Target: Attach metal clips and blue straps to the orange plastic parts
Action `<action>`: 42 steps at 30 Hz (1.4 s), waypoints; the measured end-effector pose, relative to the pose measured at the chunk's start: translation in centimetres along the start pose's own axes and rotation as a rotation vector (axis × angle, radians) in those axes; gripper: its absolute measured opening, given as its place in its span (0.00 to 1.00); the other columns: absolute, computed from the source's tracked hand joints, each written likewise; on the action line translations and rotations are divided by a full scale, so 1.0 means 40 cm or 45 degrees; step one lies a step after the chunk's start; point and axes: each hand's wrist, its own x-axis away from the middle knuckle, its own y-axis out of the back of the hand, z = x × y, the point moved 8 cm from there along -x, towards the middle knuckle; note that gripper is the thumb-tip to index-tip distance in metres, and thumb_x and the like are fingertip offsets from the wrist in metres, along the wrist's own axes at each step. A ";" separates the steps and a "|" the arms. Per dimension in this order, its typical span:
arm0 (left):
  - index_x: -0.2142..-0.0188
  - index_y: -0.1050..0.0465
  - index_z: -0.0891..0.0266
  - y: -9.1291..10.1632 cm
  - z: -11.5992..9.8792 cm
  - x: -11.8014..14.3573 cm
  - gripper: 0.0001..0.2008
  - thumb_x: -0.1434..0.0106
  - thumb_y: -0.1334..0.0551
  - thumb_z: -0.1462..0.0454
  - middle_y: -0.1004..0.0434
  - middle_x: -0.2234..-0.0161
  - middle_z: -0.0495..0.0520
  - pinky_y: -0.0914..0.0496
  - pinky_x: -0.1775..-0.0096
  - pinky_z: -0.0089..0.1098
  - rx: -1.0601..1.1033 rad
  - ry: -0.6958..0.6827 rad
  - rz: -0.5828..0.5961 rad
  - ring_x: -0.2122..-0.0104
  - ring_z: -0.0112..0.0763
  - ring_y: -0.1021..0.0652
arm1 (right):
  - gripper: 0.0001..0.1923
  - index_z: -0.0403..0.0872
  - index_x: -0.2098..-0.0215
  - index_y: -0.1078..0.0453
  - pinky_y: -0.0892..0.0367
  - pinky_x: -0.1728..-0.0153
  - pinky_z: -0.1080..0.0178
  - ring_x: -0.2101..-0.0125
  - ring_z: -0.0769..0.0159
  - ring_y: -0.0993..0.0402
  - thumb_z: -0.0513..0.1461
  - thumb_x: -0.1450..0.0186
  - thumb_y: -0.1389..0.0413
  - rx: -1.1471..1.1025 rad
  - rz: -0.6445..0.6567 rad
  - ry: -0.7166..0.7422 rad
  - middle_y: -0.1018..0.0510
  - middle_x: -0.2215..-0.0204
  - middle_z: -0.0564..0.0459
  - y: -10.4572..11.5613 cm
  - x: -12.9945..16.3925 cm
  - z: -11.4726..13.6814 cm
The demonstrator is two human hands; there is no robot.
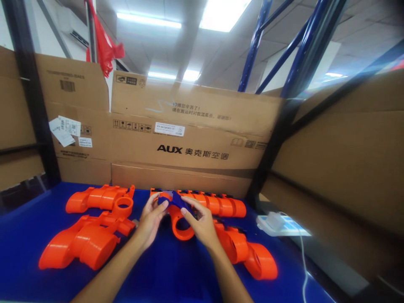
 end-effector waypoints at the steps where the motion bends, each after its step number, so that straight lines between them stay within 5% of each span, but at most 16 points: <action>1: 0.52 0.28 0.56 -0.002 0.000 0.001 0.24 0.48 0.26 0.64 0.21 0.55 0.51 0.28 0.52 0.35 -0.003 0.000 -0.001 0.56 0.35 0.21 | 0.19 0.52 0.49 0.23 0.38 0.40 0.45 0.45 0.50 0.28 0.46 0.37 0.37 0.000 0.004 -0.004 0.21 0.47 0.48 -0.001 0.000 -0.002; 17: 0.46 0.27 0.56 -0.022 -0.029 0.010 0.28 0.47 0.27 0.64 0.26 0.44 0.57 0.27 0.51 0.35 -0.020 -0.036 0.103 0.48 0.44 0.24 | 0.26 0.51 0.40 0.33 0.32 0.44 0.49 0.46 0.52 0.27 0.46 0.35 0.39 -0.063 0.149 -0.023 0.24 0.45 0.46 -0.036 0.018 0.006; 24: 0.43 0.28 0.56 -0.027 -0.044 0.017 0.30 0.47 0.27 0.62 0.25 0.43 0.57 0.35 0.42 0.37 -0.114 -0.108 0.111 0.41 0.45 0.29 | 0.33 0.54 0.38 0.34 0.32 0.46 0.46 0.50 0.48 0.26 0.46 0.40 0.34 0.488 0.088 0.283 0.24 0.48 0.44 -0.022 0.030 0.038; 29: 0.49 0.25 0.56 -0.007 -0.057 0.009 0.27 0.49 0.26 0.63 0.21 0.50 0.53 0.35 0.43 0.34 -0.317 -0.229 0.000 0.46 0.40 0.25 | 0.33 0.57 0.35 0.37 0.30 0.51 0.45 0.55 0.51 0.27 0.45 0.37 0.37 0.792 0.043 0.520 0.24 0.56 0.45 -0.026 0.041 0.057; 42: 0.55 0.26 0.55 0.011 -0.073 0.006 0.23 0.50 0.25 0.63 0.21 0.57 0.50 0.32 0.48 0.34 -0.369 -0.343 -0.068 0.54 0.37 0.23 | 0.35 0.58 0.34 0.40 0.31 0.49 0.44 0.50 0.49 0.28 0.44 0.37 0.37 0.810 0.040 0.587 0.26 0.51 0.44 -0.038 0.049 0.068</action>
